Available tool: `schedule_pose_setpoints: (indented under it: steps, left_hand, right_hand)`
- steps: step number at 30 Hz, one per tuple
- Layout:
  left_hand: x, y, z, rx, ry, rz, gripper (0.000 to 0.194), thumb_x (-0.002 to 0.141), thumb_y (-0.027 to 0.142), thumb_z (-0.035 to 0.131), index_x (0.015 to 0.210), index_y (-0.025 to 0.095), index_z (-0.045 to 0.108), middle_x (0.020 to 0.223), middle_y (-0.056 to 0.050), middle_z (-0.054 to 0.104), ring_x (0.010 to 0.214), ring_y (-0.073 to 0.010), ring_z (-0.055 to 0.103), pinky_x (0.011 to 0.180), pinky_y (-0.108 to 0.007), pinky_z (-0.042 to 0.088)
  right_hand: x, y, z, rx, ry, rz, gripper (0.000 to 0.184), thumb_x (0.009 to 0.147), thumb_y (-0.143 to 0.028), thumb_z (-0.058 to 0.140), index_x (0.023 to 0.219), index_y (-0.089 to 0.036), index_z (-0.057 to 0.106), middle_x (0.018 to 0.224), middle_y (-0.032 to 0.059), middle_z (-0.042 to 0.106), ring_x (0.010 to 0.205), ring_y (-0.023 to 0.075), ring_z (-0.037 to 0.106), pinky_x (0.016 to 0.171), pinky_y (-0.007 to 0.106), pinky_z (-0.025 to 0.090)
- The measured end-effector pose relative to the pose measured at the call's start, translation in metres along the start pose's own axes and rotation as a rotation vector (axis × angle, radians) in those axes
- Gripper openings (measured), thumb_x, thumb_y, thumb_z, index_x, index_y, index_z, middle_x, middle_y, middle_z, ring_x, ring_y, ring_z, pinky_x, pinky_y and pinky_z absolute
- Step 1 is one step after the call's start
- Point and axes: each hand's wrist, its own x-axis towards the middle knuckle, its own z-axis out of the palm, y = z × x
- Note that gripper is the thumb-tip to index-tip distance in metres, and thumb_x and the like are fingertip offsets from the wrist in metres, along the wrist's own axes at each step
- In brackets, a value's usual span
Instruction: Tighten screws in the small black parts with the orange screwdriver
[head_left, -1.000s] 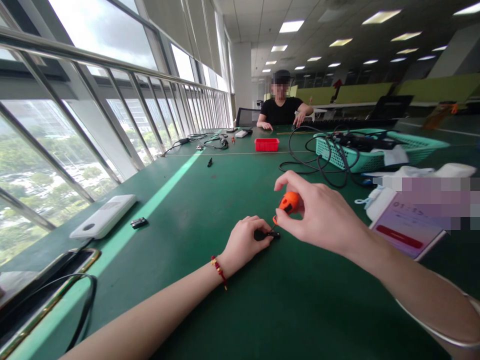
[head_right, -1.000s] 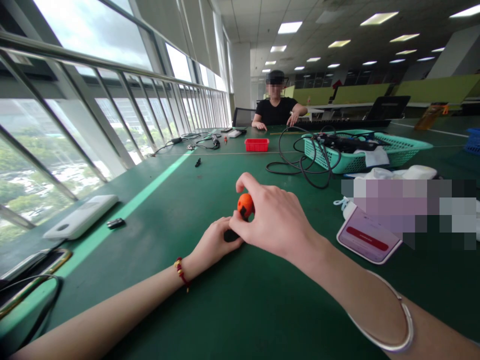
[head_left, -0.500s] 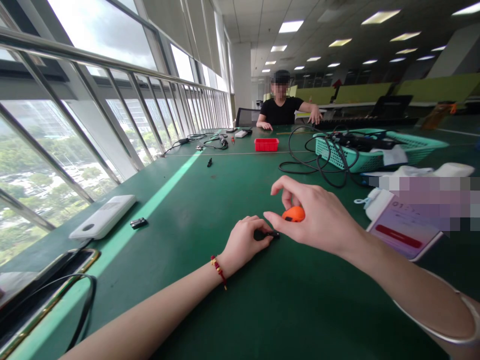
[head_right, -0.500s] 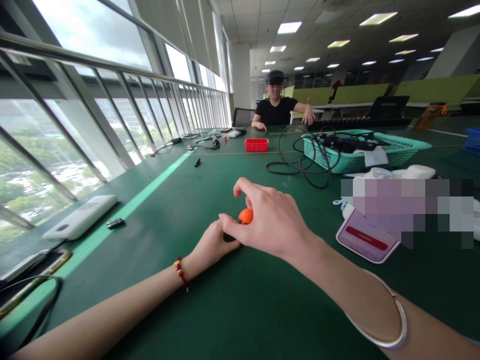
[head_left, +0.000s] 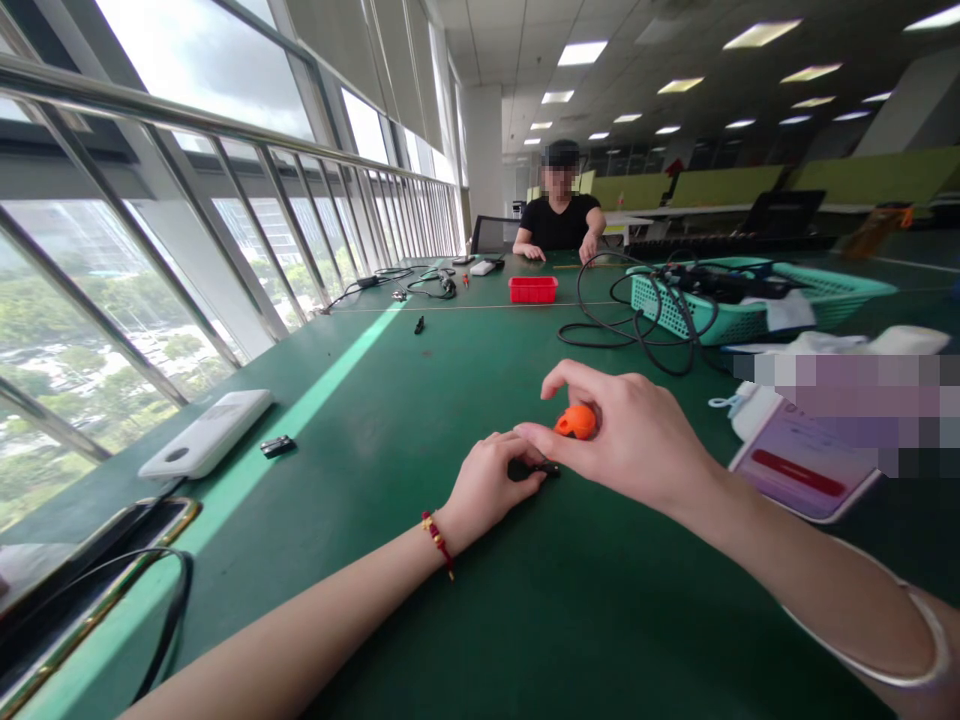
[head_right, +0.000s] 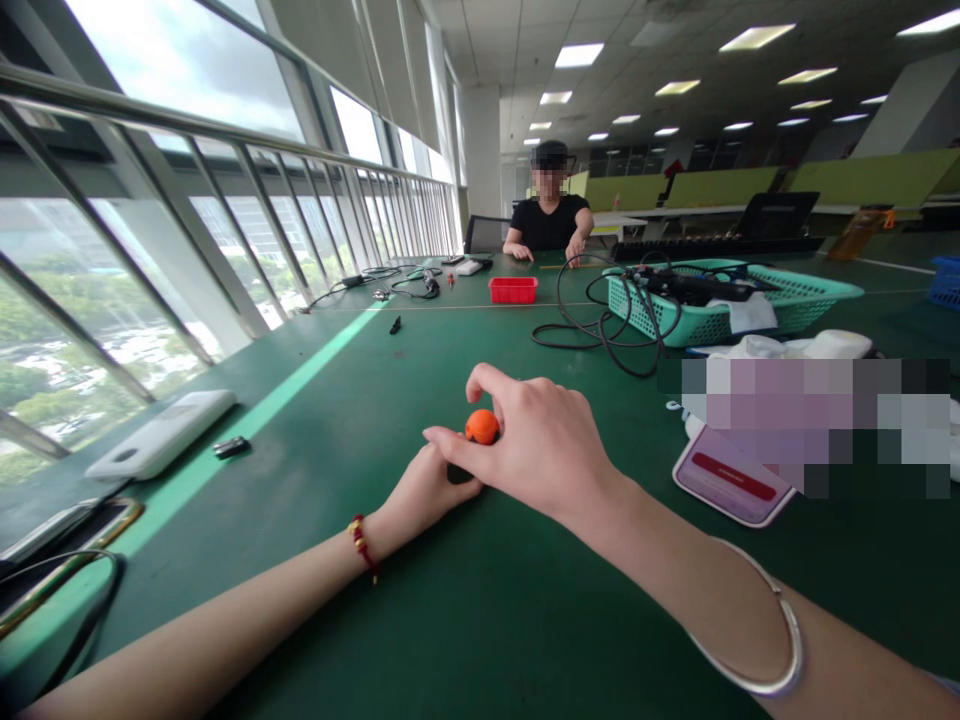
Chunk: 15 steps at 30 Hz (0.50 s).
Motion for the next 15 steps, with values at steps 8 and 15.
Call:
schedule_pose_setpoints:
  steps: [8, 15]
  left_hand:
    - [-0.0002, -0.0013, -0.0008, 0.053, 0.001, -0.003, 0.009, 0.07, 0.027, 0.062, 0.073, 0.018, 0.06, 0.075, -0.001, 0.062, 0.073, -0.0175, 0.056, 0.069, -0.029, 0.045]
    - [0.0001, -0.0035, 0.001, 0.015, -0.002, 0.047, 0.006, 0.073, 0.021, 0.058, 0.077, 0.018, 0.062, 0.081, -0.001, 0.064, 0.078, -0.0177, 0.057, 0.074, -0.03, 0.045]
  right_hand:
    - [-0.0004, 0.0008, 0.0005, 0.032, 0.035, -0.046, 0.032, 0.07, -0.038, 0.056, 0.098, -0.024, 0.05, 0.073, -0.002, 0.06, 0.054, 0.0121, 0.052, 0.048, 0.021, 0.029]
    - [-0.0006, 0.0023, 0.0024, 0.002, 0.029, 0.018, 0.027, 0.077, -0.051, 0.049, 0.082, -0.025, 0.053, 0.047, -0.0061, 0.047, 0.042, 0.011, 0.042, 0.045, 0.022, 0.026]
